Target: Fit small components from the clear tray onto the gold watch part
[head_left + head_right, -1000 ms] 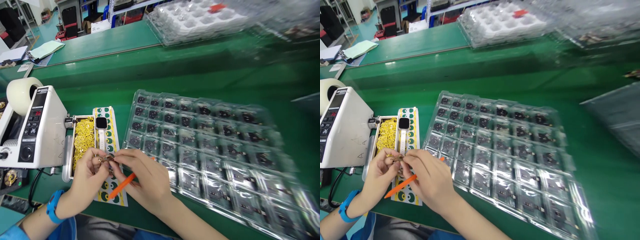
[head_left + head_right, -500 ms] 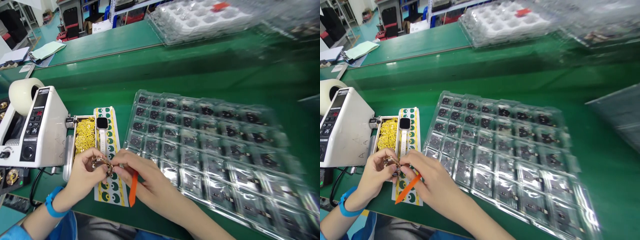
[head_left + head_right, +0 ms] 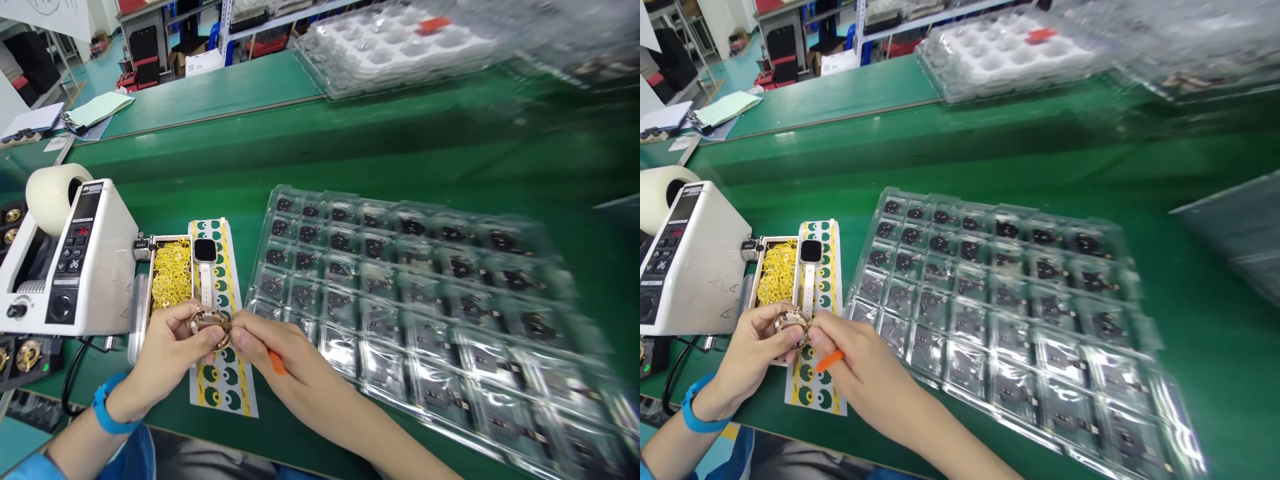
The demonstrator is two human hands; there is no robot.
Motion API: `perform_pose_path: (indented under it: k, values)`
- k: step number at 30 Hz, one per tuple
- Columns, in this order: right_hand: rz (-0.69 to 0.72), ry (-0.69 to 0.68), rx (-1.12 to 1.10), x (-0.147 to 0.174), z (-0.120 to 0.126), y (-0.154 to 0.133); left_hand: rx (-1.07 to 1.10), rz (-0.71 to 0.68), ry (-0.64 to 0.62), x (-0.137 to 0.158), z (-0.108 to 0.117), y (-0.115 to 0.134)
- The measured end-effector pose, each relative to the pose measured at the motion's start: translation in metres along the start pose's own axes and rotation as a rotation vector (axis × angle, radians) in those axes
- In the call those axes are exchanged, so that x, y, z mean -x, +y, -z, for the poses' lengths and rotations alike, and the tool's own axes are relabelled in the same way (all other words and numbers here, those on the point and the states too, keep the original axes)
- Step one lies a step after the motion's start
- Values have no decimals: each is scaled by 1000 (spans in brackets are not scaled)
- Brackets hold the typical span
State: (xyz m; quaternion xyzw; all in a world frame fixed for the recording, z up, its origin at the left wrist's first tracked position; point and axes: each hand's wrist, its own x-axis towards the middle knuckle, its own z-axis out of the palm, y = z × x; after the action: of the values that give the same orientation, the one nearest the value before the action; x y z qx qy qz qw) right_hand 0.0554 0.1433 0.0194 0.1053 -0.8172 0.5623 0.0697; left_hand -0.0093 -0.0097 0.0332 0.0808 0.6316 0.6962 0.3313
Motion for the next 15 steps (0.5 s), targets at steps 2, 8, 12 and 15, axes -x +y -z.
perform_pose_path:
  k: [2, 8, 12, 15]
  values:
    - [-61, 15, -77, -1, -1, 1, -30, -30, 7, 0, 0, -1]
    - [-275, 156, -284, -2, -3, 5, -533, -578, 279, -1, 2, -15]
    - [-397, 63, -558, -2, -8, 5, -1047, -883, 283, -2, 6, -36]
    - [-423, 31, -664, 0, -11, 8, -1218, -869, 232, 2, 3, -45]
